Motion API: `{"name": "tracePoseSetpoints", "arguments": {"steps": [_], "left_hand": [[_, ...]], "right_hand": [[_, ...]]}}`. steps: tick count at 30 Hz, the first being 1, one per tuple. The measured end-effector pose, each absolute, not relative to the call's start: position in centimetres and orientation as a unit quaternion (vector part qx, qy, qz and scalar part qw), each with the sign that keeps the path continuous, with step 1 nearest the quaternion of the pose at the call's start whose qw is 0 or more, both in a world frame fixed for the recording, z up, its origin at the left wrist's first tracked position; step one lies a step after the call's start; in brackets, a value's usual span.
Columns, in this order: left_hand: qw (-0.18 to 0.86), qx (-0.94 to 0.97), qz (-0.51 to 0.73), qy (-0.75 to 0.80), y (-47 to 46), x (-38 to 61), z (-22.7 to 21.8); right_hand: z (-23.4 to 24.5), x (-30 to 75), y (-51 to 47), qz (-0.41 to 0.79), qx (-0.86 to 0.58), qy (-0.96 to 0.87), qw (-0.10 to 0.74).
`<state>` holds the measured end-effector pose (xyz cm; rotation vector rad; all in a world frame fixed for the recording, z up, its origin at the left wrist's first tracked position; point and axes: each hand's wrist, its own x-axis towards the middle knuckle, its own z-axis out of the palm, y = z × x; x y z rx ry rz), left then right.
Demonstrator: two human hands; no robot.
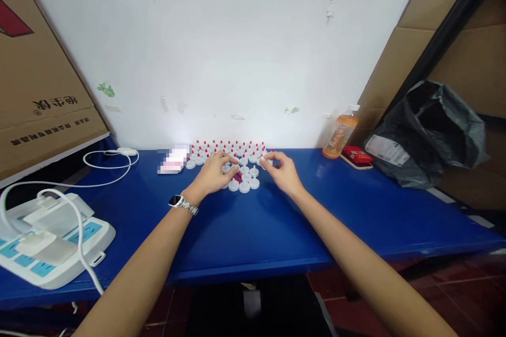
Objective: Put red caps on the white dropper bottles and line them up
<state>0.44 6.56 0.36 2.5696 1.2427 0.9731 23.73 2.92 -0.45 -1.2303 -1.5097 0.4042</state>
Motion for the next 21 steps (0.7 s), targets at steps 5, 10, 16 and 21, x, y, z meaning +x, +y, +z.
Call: {"name": "tracePoseSetpoints", "arguments": {"steps": [5, 10, 16, 21], "left_hand": [[0.067, 0.849, 0.336, 0.404, 6.2, 0.5, 0.6], [0.083, 0.849, 0.339, 0.397, 5.5, 0.9, 0.7], [0.086, 0.848, 0.339, 0.398, 5.2, 0.9, 0.6], [0.085, 0.840, 0.347, 0.408, 5.2, 0.9, 0.9]], "right_hand": [[-1.4, 24.8, 4.0, 0.160, -0.563, -0.619, 0.523], [-1.6, 24.5, 5.8, 0.184, -0.556, -0.631, 0.509], [-0.6, 23.4, 8.9, 0.144, -0.570, -0.721, 0.366], [0.9, 23.0, 9.4, 0.123, -0.565, -0.759, 0.300]]}}
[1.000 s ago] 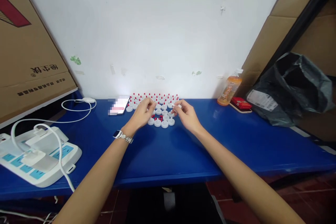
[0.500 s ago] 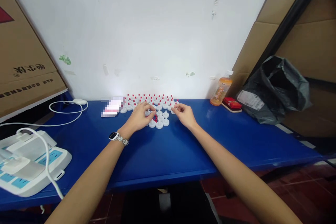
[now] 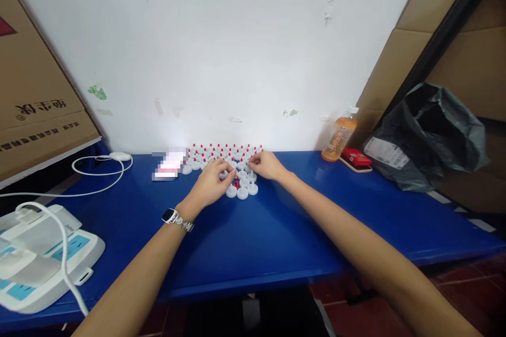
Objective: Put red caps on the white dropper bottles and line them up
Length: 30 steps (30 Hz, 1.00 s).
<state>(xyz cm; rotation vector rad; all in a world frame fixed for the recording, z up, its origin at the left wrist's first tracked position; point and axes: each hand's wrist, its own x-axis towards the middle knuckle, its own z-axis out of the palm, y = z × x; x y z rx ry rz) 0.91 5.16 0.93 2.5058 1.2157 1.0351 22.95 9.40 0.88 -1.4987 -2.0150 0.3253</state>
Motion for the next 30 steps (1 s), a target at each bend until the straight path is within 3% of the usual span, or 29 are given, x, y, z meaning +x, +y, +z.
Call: {"name": "tracePoseSetpoints", "arguments": {"steps": [12, 17, 20, 24, 30], "left_hand": [[0.061, 0.807, 0.436, 0.393, 4.5, 0.5, 2.0], [0.066, 0.803, 0.444, 0.392, 4.3, 0.0, 2.5], [0.074, 0.808, 0.436, 0.389, 4.1, 0.2, 2.5], [0.073, 0.814, 0.439, 0.374, 3.9, 0.6, 2.4], [0.093, 0.817, 0.440, 0.361, 3.1, 1.6, 2.3]], "right_hand": [[2.5, 19.0, 10.7, 0.031, -0.599, -0.768, 0.225], [3.4, 19.5, 9.8, 0.016, -0.550, -0.773, 0.316], [3.8, 20.2, 8.6, 0.107, -0.505, -0.755, 0.405], [3.3, 20.7, 6.3, 0.316, -0.444, -0.683, 0.487], [3.0, 20.2, 3.3, 0.556, -0.344, -0.583, 0.482]]}}
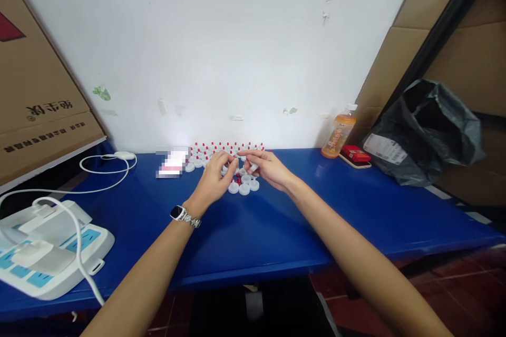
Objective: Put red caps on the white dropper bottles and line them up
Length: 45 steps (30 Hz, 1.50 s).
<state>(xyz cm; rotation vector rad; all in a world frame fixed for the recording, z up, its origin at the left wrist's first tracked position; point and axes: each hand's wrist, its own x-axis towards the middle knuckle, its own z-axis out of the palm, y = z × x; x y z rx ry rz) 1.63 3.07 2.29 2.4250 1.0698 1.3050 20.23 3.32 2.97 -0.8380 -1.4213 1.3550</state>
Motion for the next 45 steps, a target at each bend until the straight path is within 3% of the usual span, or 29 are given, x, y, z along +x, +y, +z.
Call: {"name": "tracePoseSetpoints", "arguments": {"steps": [5, 11, 19, 24, 27, 35, 45], "left_hand": [[0.112, 0.843, 0.395, 0.347, 2.2, 2.5, 2.1], [0.025, 0.891, 0.327, 0.314, 2.3, 2.7, 1.9], [0.186, 0.799, 0.442, 0.362, 2.8, 4.2, 1.3], [0.279, 0.716, 0.518, 0.377, 3.8, 3.0, 1.7], [0.263, 0.692, 0.540, 0.400, 4.9, 1.0, 1.8], [0.057, 0.847, 0.330, 0.412, 5.8, 0.2, 0.3], [0.063, 0.853, 0.320, 0.407, 5.3, 0.6, 0.5]], "right_hand": [[3.2, 18.6, 1.9, 0.587, -0.335, -0.539, 0.502], [2.4, 18.0, 1.7, 0.561, -0.355, -0.558, 0.497], [3.2, 18.7, 0.2, 0.215, -0.381, -0.762, 0.477], [3.3, 19.4, 0.3, 0.137, -0.366, -0.809, 0.439], [2.8, 20.7, 0.9, 0.146, -0.393, -0.794, 0.440], [1.7, 22.6, 2.4, 0.194, -0.429, -0.760, 0.448], [0.9, 23.8, 2.8, 0.217, -0.490, -0.731, 0.423]]}}
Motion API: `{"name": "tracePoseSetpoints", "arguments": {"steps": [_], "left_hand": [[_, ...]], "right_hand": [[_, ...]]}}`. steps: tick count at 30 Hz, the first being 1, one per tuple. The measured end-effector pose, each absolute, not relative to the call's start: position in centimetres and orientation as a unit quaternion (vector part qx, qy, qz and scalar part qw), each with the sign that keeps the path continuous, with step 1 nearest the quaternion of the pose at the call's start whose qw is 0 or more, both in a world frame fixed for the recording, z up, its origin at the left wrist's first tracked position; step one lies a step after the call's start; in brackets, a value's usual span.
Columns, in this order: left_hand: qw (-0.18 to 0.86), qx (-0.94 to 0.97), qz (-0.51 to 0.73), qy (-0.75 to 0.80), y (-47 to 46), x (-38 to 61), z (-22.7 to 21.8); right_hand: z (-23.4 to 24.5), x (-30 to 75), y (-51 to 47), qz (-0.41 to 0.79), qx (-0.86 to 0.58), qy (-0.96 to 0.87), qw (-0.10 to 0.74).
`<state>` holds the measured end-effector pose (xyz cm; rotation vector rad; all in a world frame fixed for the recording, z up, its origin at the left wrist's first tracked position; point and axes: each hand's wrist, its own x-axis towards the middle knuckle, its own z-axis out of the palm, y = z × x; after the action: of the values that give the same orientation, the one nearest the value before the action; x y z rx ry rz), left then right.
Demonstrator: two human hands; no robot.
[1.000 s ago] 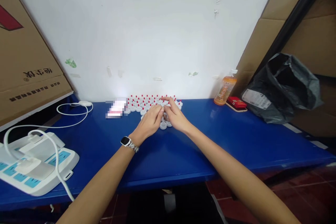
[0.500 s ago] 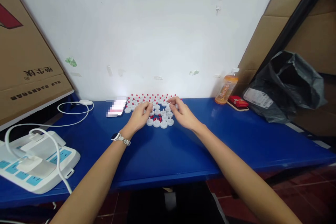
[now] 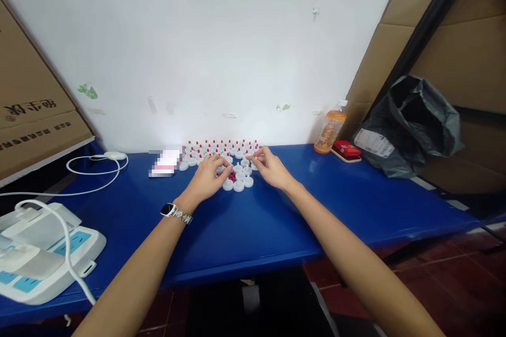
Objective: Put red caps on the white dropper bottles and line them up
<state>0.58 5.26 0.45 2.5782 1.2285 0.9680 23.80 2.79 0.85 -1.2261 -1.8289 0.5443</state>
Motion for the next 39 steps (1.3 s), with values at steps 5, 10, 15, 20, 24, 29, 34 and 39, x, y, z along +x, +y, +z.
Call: {"name": "tracePoseSetpoints", "arguments": {"steps": [5, 10, 15, 20, 24, 29, 34, 39], "left_hand": [[0.072, 0.859, 0.326, 0.388, 4.9, 1.3, 0.5], [0.075, 0.859, 0.329, 0.386, 4.7, 1.5, 0.6], [0.077, 0.855, 0.333, 0.390, 4.5, 1.4, 0.7], [0.077, 0.853, 0.326, 0.399, 4.7, 1.5, 0.5], [0.080, 0.858, 0.316, 0.397, 4.6, 1.9, 0.3], [0.072, 0.858, 0.317, 0.397, 4.3, 2.0, 0.7], [0.084, 0.846, 0.353, 0.391, 3.6, 2.0, 1.5], [0.122, 0.834, 0.390, 0.371, 3.0, 2.3, 1.8]], "right_hand": [[0.0, 24.1, 2.3, 0.177, -0.527, -0.747, 0.365], [-1.4, 23.4, 2.2, 0.134, -0.560, -0.753, 0.319], [-1.8, 23.3, 2.7, 0.155, -0.555, -0.751, 0.321], [-0.9, 24.0, 5.1, 0.041, -0.615, -0.690, 0.380], [-0.9, 24.2, 7.4, 0.016, -0.659, -0.681, 0.318], [-1.1, 24.4, 7.9, 0.019, -0.646, -0.688, 0.330], [-0.3, 24.6, 5.5, 0.039, -0.558, -0.692, 0.457], [0.6, 22.7, 1.8, 0.061, -0.431, -0.760, 0.482]]}}
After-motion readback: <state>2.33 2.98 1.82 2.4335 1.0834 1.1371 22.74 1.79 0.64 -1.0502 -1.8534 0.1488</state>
